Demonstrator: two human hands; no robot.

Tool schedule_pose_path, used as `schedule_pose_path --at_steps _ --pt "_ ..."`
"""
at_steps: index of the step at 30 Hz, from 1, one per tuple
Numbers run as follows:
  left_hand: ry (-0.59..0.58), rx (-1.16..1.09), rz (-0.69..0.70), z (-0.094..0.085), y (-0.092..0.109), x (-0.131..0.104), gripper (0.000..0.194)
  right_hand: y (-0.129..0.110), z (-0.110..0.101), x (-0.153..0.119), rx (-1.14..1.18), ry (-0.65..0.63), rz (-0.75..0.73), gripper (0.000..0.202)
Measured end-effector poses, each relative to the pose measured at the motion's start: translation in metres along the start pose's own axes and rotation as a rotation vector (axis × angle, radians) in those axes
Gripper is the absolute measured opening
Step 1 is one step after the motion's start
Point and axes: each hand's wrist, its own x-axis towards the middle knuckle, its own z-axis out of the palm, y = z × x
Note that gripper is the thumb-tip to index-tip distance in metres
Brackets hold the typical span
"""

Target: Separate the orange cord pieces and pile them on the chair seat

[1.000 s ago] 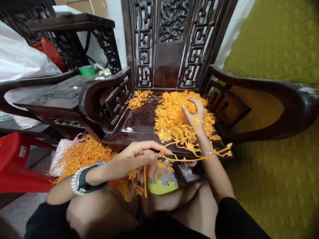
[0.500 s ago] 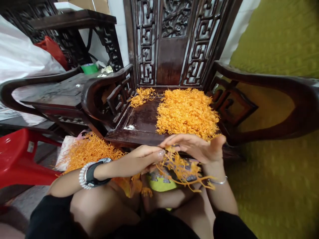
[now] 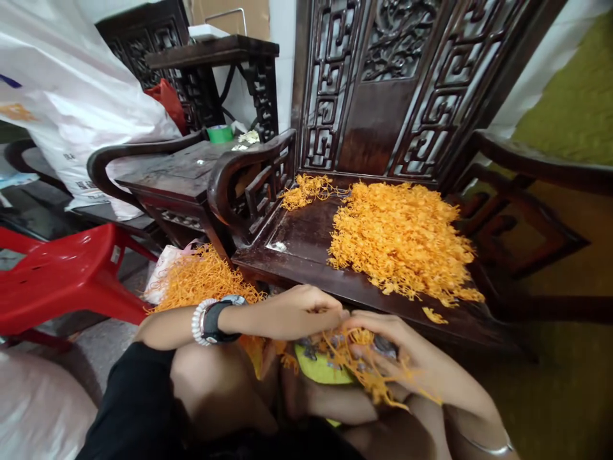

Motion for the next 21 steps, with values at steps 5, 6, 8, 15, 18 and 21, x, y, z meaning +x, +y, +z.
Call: schedule_pose_path --at_steps 5,6,8,15,18,21 --pt "-0.044 0.110 0.014 0.001 0.000 0.002 0.044 -0.001 0.011 0.004 0.284 -0.022 0.080 0.035" --pt "-0.042 0.147 0.026 0.002 0.000 0.003 0.044 -0.001 0.012 0.007 0.365 -0.045 0.102 0.034" --pt "-0.027 0.207 0.065 0.003 -0.002 0.004 0.043 -0.002 0.015 0.011 0.513 -0.091 0.164 0.032" --pt "-0.059 -0.127 0.110 0.007 -0.005 0.011 0.037 0.001 0.015 0.000 0.637 0.033 0.204 0.036" --pt "-0.103 -0.317 0.031 0.011 -0.004 0.015 0.037 0.002 0.018 -0.005 0.632 0.059 0.156 0.044" --pt "-0.133 -0.493 -0.083 0.016 -0.003 0.017 0.051 -0.002 0.022 -0.004 0.324 0.172 0.135 0.043"
